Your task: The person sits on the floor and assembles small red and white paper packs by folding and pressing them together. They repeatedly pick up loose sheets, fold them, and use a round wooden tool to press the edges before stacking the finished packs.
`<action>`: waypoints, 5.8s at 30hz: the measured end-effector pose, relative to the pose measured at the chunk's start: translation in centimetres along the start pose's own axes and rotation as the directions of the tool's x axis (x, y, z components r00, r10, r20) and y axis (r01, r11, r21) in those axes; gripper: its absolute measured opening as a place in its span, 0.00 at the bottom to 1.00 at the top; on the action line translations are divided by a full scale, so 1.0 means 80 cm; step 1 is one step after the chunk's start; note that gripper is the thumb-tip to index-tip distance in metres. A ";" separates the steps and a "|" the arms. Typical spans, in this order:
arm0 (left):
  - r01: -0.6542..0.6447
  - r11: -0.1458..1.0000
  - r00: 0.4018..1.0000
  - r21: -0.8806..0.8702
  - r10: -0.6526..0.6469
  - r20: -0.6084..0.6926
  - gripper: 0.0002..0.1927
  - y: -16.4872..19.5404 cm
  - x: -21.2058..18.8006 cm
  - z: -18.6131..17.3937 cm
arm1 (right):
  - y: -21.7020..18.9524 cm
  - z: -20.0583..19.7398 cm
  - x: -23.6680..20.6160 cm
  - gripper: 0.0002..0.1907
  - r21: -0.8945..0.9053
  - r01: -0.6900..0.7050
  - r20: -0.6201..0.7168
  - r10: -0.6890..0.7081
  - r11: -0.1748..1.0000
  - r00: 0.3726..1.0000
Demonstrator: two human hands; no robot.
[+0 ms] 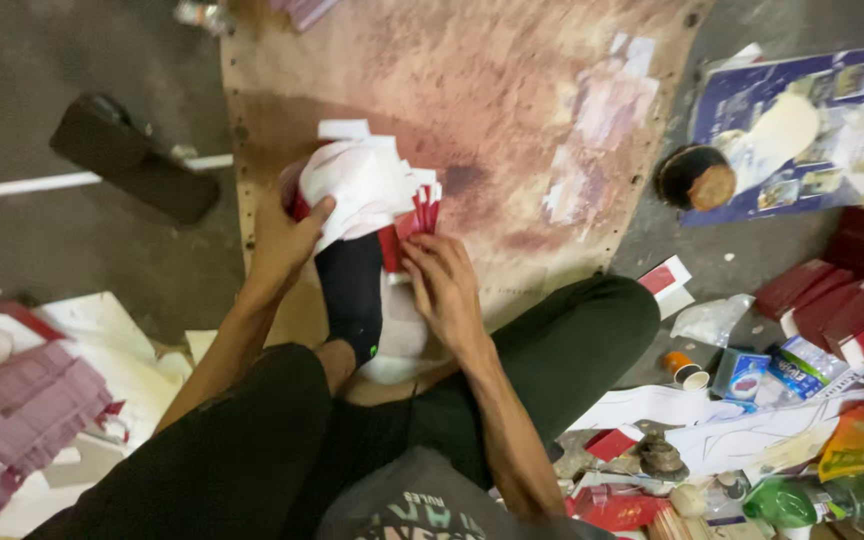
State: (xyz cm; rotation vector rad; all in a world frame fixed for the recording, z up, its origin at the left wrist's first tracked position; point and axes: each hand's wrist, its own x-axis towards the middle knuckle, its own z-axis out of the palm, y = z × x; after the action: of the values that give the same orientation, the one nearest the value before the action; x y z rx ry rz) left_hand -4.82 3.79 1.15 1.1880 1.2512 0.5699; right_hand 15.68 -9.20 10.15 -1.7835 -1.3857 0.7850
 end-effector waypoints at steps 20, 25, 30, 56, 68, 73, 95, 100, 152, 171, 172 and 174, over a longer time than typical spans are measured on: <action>-0.371 0.905 0.927 0.206 0.350 0.136 0.24 0.023 -0.017 0.029 | 0.052 0.055 -0.011 0.15 0.265 -0.340 -0.257 0.406 0.902 0.877; -0.152 0.941 0.977 0.304 0.189 -0.095 0.21 0.015 -0.017 0.025 | 0.037 0.052 -0.009 0.20 -0.139 -0.231 -0.069 0.223 0.963 0.972; -0.518 0.620 0.806 0.590 0.585 0.092 0.29 0.010 -0.017 0.036 | 0.041 0.056 -0.009 0.17 0.111 -0.352 -0.157 0.367 0.929 0.917; -0.182 0.963 0.980 0.199 0.162 0.116 0.25 0.011 -0.013 0.039 | 0.059 0.047 -0.012 0.14 0.290 -0.466 -0.181 0.526 0.836 0.831; 0.099 0.959 0.995 -0.267 -0.094 0.034 0.25 0.017 -0.021 0.050 | 0.046 0.058 -0.009 0.14 -0.138 -0.197 -0.144 0.177 0.971 0.974; -0.306 0.915 0.952 0.262 0.299 0.067 0.29 0.018 -0.026 0.055 | 0.044 0.059 -0.008 0.17 0.012 -0.248 -0.234 0.243 0.969 0.941; -0.236 0.952 0.972 0.193 0.231 0.048 0.30 0.006 -0.027 0.055 | 0.057 0.064 -0.011 0.15 0.039 -0.314 -0.216 0.315 0.949 0.924; 0.258 0.853 0.961 -0.454 -0.273 0.033 0.33 0.001 -0.029 0.057 | 0.044 0.060 -0.003 0.16 -0.147 -0.221 -0.102 0.207 0.964 0.973; 0.142 0.980 0.986 -0.138 -0.152 -0.067 0.28 0.013 -0.017 0.041 | 0.042 0.065 -0.005 0.13 -0.212 -0.173 -0.126 0.149 0.962 0.981; -0.121 0.967 0.991 0.224 0.129 -0.021 0.29 0.001 -0.028 0.057 | 0.044 0.066 -0.012 0.19 -0.136 -0.220 -0.233 0.184 0.966 0.955; 0.069 0.997 0.995 0.034 -0.066 -0.075 0.29 0.001 -0.026 0.054 | 0.040 0.063 -0.012 0.18 -0.205 -0.216 -0.166 0.184 0.954 0.969; 0.116 0.992 0.991 -0.049 -0.119 -0.062 0.29 -0.001 -0.026 0.051 | 0.033 0.060 -0.011 0.15 -0.209 -0.216 -0.116 0.195 0.954 0.974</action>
State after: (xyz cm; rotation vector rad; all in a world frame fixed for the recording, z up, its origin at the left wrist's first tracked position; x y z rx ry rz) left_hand -1.68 0.47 1.48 1.0575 1.3468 0.5508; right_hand 12.96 -9.58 5.35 -2.1362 -1.2789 0.6629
